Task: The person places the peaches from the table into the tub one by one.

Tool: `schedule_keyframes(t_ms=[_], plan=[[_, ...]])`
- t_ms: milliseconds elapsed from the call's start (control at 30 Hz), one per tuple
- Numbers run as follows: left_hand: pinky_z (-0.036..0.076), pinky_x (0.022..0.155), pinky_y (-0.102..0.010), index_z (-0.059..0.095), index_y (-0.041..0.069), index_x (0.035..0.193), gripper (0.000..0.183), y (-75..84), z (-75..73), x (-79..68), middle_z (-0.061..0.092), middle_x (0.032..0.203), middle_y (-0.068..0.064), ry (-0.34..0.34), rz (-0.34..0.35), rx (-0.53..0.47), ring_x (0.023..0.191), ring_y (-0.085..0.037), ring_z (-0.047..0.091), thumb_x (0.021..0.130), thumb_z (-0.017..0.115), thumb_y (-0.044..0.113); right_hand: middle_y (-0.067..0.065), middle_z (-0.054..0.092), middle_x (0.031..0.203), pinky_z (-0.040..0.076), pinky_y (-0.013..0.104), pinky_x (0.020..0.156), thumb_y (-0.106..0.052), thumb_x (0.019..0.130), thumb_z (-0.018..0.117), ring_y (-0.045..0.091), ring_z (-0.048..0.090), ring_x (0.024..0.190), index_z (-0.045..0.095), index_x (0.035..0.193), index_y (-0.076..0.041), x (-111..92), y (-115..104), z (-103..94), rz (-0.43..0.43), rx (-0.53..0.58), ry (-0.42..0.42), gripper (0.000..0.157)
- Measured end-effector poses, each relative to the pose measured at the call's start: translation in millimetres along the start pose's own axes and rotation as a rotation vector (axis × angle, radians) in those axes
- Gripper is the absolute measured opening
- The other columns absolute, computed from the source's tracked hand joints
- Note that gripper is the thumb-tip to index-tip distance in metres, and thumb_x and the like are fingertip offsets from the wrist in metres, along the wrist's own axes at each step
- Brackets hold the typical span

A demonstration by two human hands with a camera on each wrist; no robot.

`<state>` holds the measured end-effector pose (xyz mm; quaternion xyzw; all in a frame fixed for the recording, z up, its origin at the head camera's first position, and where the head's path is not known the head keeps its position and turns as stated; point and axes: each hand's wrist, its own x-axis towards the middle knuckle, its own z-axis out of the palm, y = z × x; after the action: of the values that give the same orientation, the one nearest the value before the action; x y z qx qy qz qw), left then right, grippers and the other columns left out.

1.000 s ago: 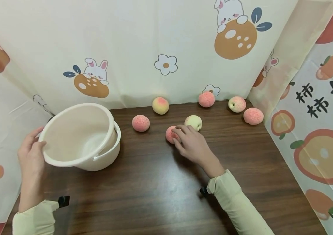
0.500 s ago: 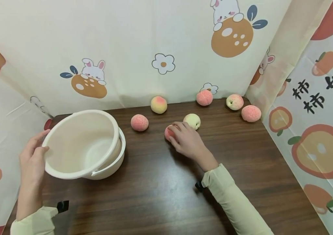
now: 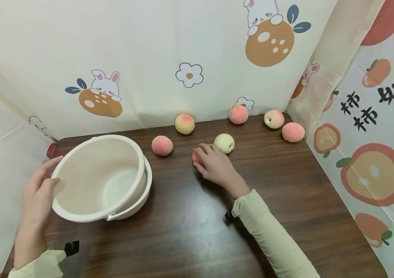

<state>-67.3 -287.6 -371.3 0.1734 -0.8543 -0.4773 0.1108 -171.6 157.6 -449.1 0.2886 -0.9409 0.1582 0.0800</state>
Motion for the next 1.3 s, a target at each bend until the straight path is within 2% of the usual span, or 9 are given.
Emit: schedule_keyframes(t_ms=[167, 400, 633, 700, 833, 1067, 1300], plan=[[0.059, 0.061, -0.017, 0.054, 0.019, 0.153, 0.047, 2.9, -6.3, 0.1, 0.06, 0.113, 0.026, -0.064, 0.03, 0.015, 0.077, 0.006, 0.067, 0.107, 0.046, 0.017, 0.019, 0.06, 0.143, 0.054, 0.054, 0.104, -0.034, 0.098, 0.074, 0.042, 0.057, 0.129, 0.062, 0.14, -0.01, 3, 0, 4.0, 0.02, 0.001, -0.009, 0.05], [0.055, 0.063, -0.013, 0.054, 0.007, 0.151, 0.046, 8.9, -23.1, 0.7, 0.057, 0.104, 0.034, -0.121, 0.066, 0.094, 0.079, 0.007, 0.06, 0.109, 0.05, 0.023, 0.017, 0.057, 0.145, 0.056, 0.055, 0.101, -0.032, 0.097, 0.075, 0.044, 0.057, 0.127, 0.058, 0.144, -0.014, 1, 2, 9.7, 0.034, 0.009, -0.031, 0.053], [0.059, 0.067, -0.017, 0.046, 0.0, 0.155, 0.055, 10.8, -35.5, 1.6, 0.058, 0.101, 0.032, -0.276, 0.033, 0.093, 0.083, 0.005, 0.063, 0.109, 0.055, 0.028, 0.018, 0.057, 0.144, 0.057, 0.054, 0.098, -0.032, 0.097, 0.075, 0.043, 0.058, 0.126, 0.058, 0.144, -0.014, 1, 2, 13.5, 0.029, 0.014, -0.017, 0.054], [0.06, 0.067, -0.018, 0.045, -0.001, 0.155, 0.056, 10.7, -36.1, 2.3, 0.059, 0.1, 0.031, -0.297, 0.027, 0.083, 0.083, 0.004, 0.064, 0.108, 0.056, 0.027, 0.018, 0.057, 0.144, 0.057, 0.054, 0.096, -0.032, 0.097, 0.075, 0.042, 0.058, 0.124, 0.058, 0.144, -0.013, 1, 2, 14.6, 0.028, 0.015, -0.015, 0.054], [0.06, 0.067, -0.018, 0.046, -0.001, 0.155, 0.055, 10.0, -35.5, 2.9, 0.061, 0.1, 0.031, -0.305, 0.015, 0.047, 0.083, 0.004, 0.066, 0.108, 0.058, 0.025, 0.017, 0.057, 0.142, 0.058, 0.053, 0.095, -0.03, 0.097, 0.074, 0.041, 0.057, 0.123, 0.058, 0.143, -0.013, 3, 3, 16.2, 0.025, 0.018, -0.013, 0.051], [0.059, 0.068, -0.015, 0.057, 0.01, 0.15, 0.047, 5.5, -35.5, 4.7, 0.067, 0.101, 0.027, -0.292, -0.016, -0.094, 0.083, 0.003, 0.068, 0.105, 0.064, 0.021, 0.017, 0.059, 0.138, 0.056, 0.053, 0.097, -0.024, 0.095, 0.074, 0.041, 0.059, 0.12, 0.061, 0.138, -0.011, 3, 2, 15.1, -0.008, 0.004, 0.005, 0.047], [0.06, 0.064, -0.019, 0.061, 0.016, 0.147, 0.044, 2.0, -36.4, 5.0, 0.068, 0.101, 0.026, -0.287, -0.026, -0.117, 0.081, 0.002, 0.069, 0.104, 0.066, 0.02, 0.013, 0.06, 0.136, 0.059, 0.052, 0.088, -0.026, 0.089, 0.071, 0.037, 0.06, 0.119, 0.063, 0.134, -0.014, 7, -4, 9.9, -0.029, -0.043, 0.032, 0.047]])
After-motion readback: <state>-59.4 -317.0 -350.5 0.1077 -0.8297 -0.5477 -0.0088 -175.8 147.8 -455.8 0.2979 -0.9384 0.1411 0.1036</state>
